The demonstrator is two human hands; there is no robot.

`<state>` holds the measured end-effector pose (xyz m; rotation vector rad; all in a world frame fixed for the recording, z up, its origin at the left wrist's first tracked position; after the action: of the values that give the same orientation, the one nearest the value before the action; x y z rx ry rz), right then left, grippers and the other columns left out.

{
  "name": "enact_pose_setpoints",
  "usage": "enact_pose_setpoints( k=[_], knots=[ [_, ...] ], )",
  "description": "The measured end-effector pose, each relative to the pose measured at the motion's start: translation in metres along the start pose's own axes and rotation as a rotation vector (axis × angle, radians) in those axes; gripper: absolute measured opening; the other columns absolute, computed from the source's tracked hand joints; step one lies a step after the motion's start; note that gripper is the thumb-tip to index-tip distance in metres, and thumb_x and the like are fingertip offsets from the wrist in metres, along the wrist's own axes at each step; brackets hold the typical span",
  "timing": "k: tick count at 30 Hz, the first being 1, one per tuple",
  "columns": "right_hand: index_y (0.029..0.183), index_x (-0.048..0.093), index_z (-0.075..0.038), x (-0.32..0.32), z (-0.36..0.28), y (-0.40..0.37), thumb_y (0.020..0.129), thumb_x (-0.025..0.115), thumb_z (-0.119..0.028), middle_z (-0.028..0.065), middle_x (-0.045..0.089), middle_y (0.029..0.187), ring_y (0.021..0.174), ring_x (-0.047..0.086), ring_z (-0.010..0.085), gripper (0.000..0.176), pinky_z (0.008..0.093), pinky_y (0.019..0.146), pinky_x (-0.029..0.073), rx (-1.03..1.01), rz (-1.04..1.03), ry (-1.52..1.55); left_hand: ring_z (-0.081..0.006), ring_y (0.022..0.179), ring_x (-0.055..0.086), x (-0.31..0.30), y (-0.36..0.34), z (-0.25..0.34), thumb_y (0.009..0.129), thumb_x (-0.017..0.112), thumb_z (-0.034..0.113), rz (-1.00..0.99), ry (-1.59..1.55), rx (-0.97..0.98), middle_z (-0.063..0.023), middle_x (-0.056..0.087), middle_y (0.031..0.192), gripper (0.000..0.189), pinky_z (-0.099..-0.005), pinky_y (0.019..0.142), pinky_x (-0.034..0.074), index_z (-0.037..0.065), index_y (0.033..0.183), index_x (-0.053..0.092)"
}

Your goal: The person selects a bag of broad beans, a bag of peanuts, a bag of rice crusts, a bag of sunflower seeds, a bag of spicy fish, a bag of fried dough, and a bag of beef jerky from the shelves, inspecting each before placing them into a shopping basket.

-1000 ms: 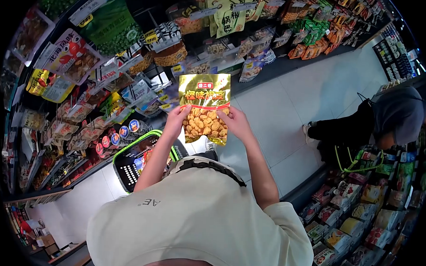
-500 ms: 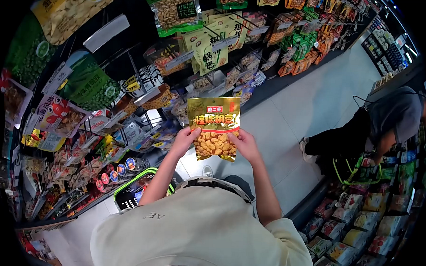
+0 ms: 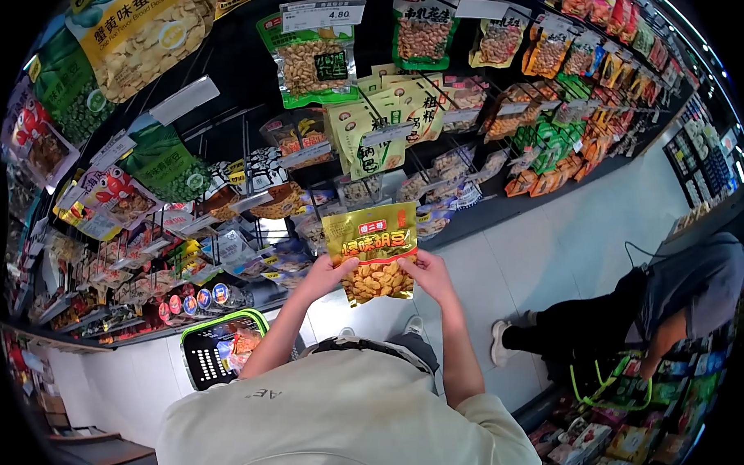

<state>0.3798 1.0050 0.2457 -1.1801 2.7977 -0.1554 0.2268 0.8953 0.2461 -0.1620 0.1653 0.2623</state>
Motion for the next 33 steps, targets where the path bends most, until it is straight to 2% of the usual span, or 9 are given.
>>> enact_pose_setpoints(
  k=[2,5,12,17,20,25,27,31,33],
  knots=[
    [0.098,0.062,-0.003,-0.017,0.0,0.01,0.083,0.061,-0.016,-0.0019,0.061,0.079,0.065,0.052,0.003,0.019,0.0183,0.057,0.043,-0.07,-0.056,0.045,-0.0113,0.077,0.056,0.013,0.007,-0.002,0.087,0.054,0.031,0.036,0.011,-0.032,-0.0049,0.063,0.085,0.033,-0.0271,0.072,0.045,0.0,0.098,0.059],
    [0.099,0.062,-0.001,-0.045,0.009,0.021,0.082,0.062,-0.014,0.0005,0.062,0.085,0.074,0.055,0.0047,0.021,0.0201,0.066,0.046,-0.018,-0.12,0.066,-0.0113,0.079,0.056,0.035,0.018,0.008,0.087,0.055,0.031,0.111,-0.006,-0.021,-0.0056,0.063,0.088,0.034,-0.0272,0.073,0.045,0.0,0.1,0.059],
    [0.098,0.061,-0.001,-0.106,0.017,0.035,0.082,0.062,-0.015,0.0003,0.063,0.085,0.072,0.055,0.0049,0.022,0.02,0.065,0.045,0.008,-0.212,-0.024,-0.0124,0.087,0.055,0.088,0.047,0.026,0.087,0.056,0.026,0.126,-0.032,-0.047,-0.0047,0.061,0.097,0.031,-0.0272,0.078,0.044,0.0,0.105,0.056],
    [0.09,0.063,0.0,-0.146,0.026,0.048,0.08,0.065,-0.022,-0.0008,0.06,0.07,0.062,0.05,0.0033,0.025,0.0197,0.055,0.04,-0.095,-0.156,-0.099,-0.0127,0.092,0.054,0.118,0.066,0.029,0.086,0.057,0.023,0.182,-0.099,-0.075,-0.0053,0.06,0.102,0.033,-0.0272,0.08,0.043,0.001,0.111,0.053],
    [0.099,0.061,-0.001,-0.162,0.027,0.05,0.082,0.063,-0.017,-0.0003,0.062,0.083,0.072,0.054,0.0047,0.024,0.0202,0.064,0.045,-0.048,-0.207,-0.161,-0.0121,0.092,0.054,0.133,0.076,0.035,0.087,0.056,0.022,0.193,-0.143,-0.071,-0.005,0.06,0.102,0.032,-0.0268,0.08,0.043,0.001,0.111,0.054],
    [0.099,0.061,-0.001,-0.201,0.032,0.056,0.082,0.063,-0.018,-0.0011,0.061,0.08,0.069,0.053,0.0041,0.024,0.0202,0.062,0.044,-0.013,-0.164,-0.233,-0.0116,0.09,0.054,0.158,0.107,0.04,0.087,0.055,0.021,0.141,-0.128,-0.061,-0.0046,0.06,0.101,0.03,-0.0266,0.079,0.044,0.001,0.11,0.054],
    [0.09,0.063,-0.001,-0.222,0.014,0.055,0.078,0.067,-0.023,-0.0013,0.056,0.063,0.056,0.045,0.0045,0.025,0.0217,0.052,0.037,-0.089,-0.074,-0.236,-0.0105,0.089,0.054,0.169,0.123,0.043,0.087,0.056,0.022,0.109,-0.061,-0.067,-0.0044,0.061,0.099,0.029,-0.0265,0.077,0.044,0.0,0.107,0.055],
    [0.089,0.063,-0.003,-0.262,0.005,0.064,0.078,0.066,-0.021,0.0001,0.058,0.069,0.059,0.046,0.0051,0.022,0.0208,0.055,0.038,-0.138,0.0,-0.238,-0.0114,0.081,0.056,0.197,0.159,0.056,0.086,0.056,0.027,0.048,-0.04,-0.026,-0.0063,0.063,0.091,0.033,-0.0265,0.074,0.045,-0.002,0.102,0.057],
    [0.094,0.062,-0.003,-0.285,-0.012,0.068,0.08,0.064,-0.017,0.0002,0.06,0.079,0.066,0.051,0.0049,0.02,0.0201,0.061,0.041,-0.355,0.077,-0.176,-0.0113,0.081,0.056,0.212,0.179,0.063,0.086,0.056,0.027,-0.006,-0.049,-0.012,-0.0062,0.063,0.092,0.033,-0.0264,0.074,0.045,-0.002,0.103,0.057]
  ],
)
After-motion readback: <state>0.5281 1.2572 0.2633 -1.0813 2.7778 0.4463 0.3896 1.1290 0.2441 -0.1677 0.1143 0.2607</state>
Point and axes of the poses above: each hand's wrist, its own y-axis towards the middle knuckle, its own x-axis out of the palm, z = x × y, the point moved 10 cm from there along y, towards the middle knuckle
